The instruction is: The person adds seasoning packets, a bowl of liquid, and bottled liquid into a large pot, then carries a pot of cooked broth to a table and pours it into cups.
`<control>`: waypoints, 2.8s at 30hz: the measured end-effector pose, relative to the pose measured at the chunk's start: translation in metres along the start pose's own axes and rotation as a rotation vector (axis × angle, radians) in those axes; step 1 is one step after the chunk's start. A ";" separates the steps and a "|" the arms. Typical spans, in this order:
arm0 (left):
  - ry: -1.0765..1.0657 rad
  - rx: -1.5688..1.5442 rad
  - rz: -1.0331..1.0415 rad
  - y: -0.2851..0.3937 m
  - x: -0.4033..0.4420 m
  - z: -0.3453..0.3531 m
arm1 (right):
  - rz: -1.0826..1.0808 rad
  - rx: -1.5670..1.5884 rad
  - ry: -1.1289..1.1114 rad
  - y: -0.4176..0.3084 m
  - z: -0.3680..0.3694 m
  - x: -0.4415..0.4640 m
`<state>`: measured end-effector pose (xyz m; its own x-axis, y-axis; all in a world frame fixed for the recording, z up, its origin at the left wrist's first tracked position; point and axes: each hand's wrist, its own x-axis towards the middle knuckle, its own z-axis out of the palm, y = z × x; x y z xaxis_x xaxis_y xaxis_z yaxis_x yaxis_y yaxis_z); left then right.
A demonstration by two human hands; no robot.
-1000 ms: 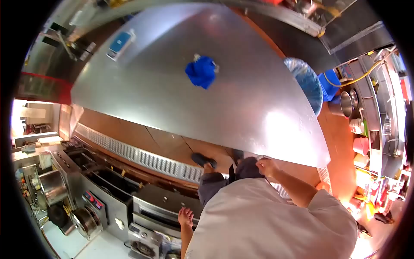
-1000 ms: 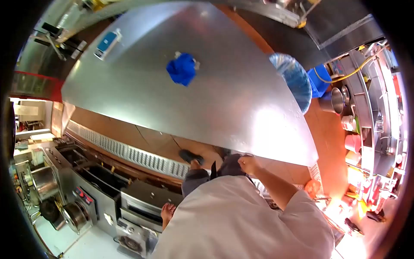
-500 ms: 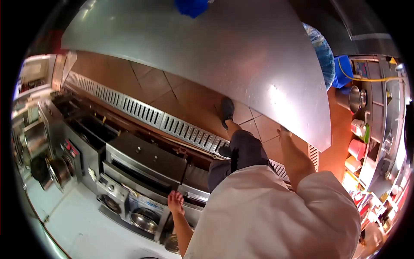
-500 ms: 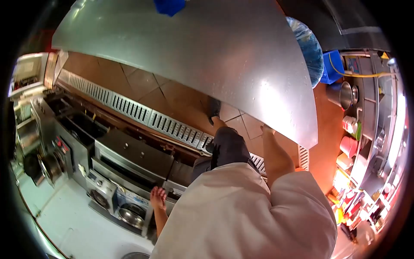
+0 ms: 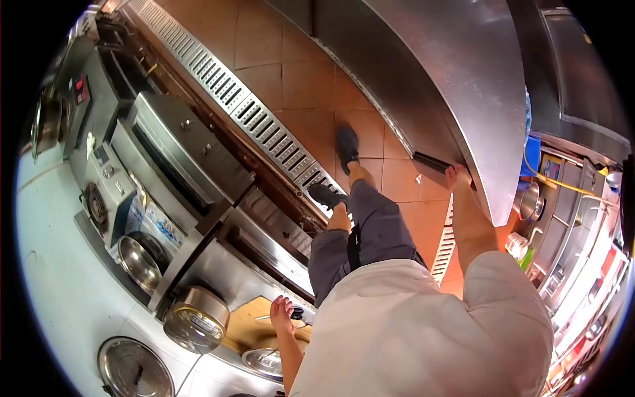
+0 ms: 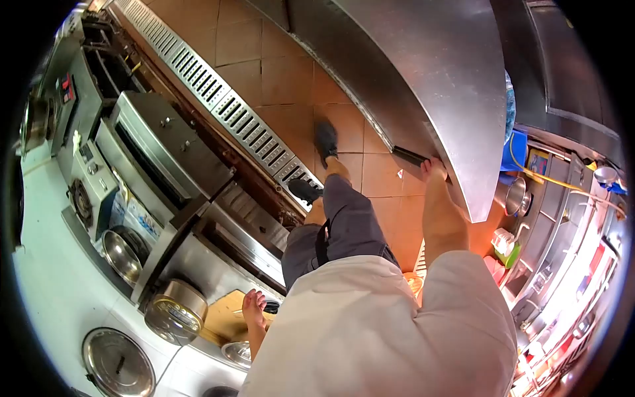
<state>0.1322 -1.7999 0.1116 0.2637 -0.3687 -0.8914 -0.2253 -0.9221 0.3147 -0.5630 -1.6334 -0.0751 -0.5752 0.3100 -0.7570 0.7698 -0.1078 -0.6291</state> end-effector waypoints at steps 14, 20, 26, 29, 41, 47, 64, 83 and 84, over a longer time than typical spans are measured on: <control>-0.020 -0.185 -0.040 -0.060 -0.009 0.031 | 0.085 -0.233 0.099 0.000 -0.029 0.044; -0.018 -0.164 -0.066 -0.078 -0.005 0.040 | -0.077 -0.389 0.138 0.007 -0.016 0.017; -0.029 -0.196 -0.068 -0.078 -0.001 0.043 | -0.065 -0.230 -0.016 0.005 -0.011 0.008; -0.003 -0.127 -0.099 -0.078 -0.008 0.043 | -0.123 -0.361 -0.113 0.003 -0.002 0.005; -0.043 -0.207 -0.104 -0.077 0.005 0.072 | -0.338 -0.853 -0.800 0.012 0.196 -0.072; 0.041 -0.160 -0.084 -0.094 -0.019 0.090 | -0.777 -1.734 0.076 0.057 0.084 0.083; 0.164 -0.390 0.087 -0.195 -0.144 0.227 | -1.061 -1.614 -0.722 0.124 0.084 0.008; 1.577 -0.198 0.691 -0.421 -0.504 0.215 | -0.999 -0.861 -3.467 -0.069 -0.508 -0.524; 1.666 -0.166 0.676 -0.452 -0.525 0.209 | -0.845 -0.727 -3.621 -0.067 -0.543 -0.527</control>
<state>-0.1001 -1.1646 0.3693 0.7644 -0.2680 0.5865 -0.6231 -0.5409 0.5649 -0.1610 -1.2769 0.4614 0.9161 0.1950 0.3502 0.4000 -0.5017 -0.7670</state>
